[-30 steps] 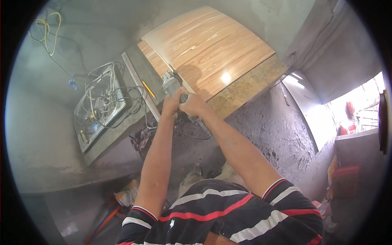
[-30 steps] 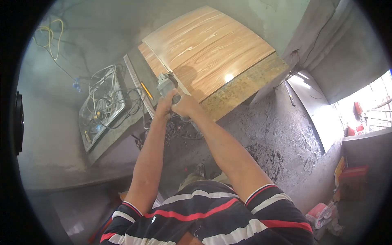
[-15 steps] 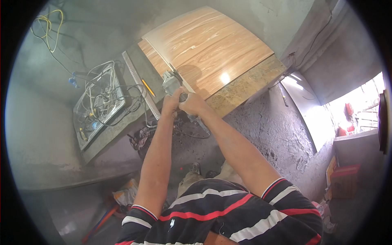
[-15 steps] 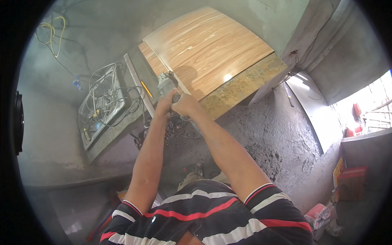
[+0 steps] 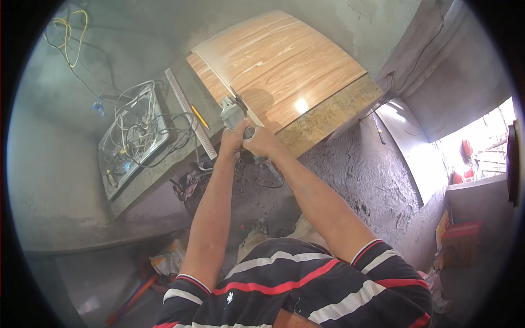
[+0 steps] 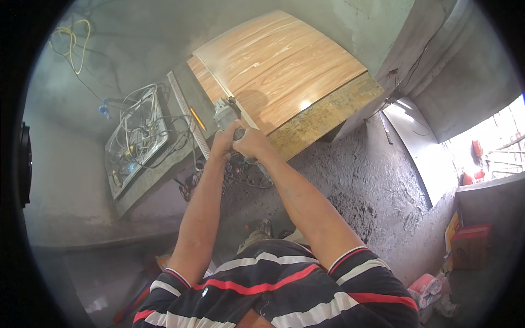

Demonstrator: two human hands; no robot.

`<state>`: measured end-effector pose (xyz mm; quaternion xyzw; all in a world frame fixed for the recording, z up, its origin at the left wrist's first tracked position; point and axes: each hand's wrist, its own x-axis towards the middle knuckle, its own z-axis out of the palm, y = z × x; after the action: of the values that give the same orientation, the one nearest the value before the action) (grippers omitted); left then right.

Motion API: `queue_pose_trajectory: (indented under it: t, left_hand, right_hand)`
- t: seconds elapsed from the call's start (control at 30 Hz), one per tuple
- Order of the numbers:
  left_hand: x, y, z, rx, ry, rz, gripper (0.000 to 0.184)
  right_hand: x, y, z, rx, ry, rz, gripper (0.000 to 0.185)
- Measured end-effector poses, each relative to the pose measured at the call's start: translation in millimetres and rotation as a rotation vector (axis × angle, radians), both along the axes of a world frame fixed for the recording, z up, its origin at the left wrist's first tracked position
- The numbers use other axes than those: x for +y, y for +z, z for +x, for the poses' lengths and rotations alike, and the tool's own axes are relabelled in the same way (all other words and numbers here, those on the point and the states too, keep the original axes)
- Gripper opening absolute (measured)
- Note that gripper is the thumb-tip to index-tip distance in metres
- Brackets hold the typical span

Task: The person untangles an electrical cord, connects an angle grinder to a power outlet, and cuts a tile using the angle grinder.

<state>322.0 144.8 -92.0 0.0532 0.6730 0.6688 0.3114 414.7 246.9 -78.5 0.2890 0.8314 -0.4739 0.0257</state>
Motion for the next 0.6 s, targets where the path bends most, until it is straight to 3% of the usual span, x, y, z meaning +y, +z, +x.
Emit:
queue_pose_trajectory:
  t: [0.5,0.6]
  left_hand:
    - [-2,-8,5,0.019,-0.010,-0.012,0.043]
    - [-2,-1,7,-0.009,-0.021,-0.036,0.042]
  right_hand:
    - [-3,4,12,-0.009,0.009,0.028,0.065]
    - [-4,9,13,-0.014,-0.012,0.034,0.056]
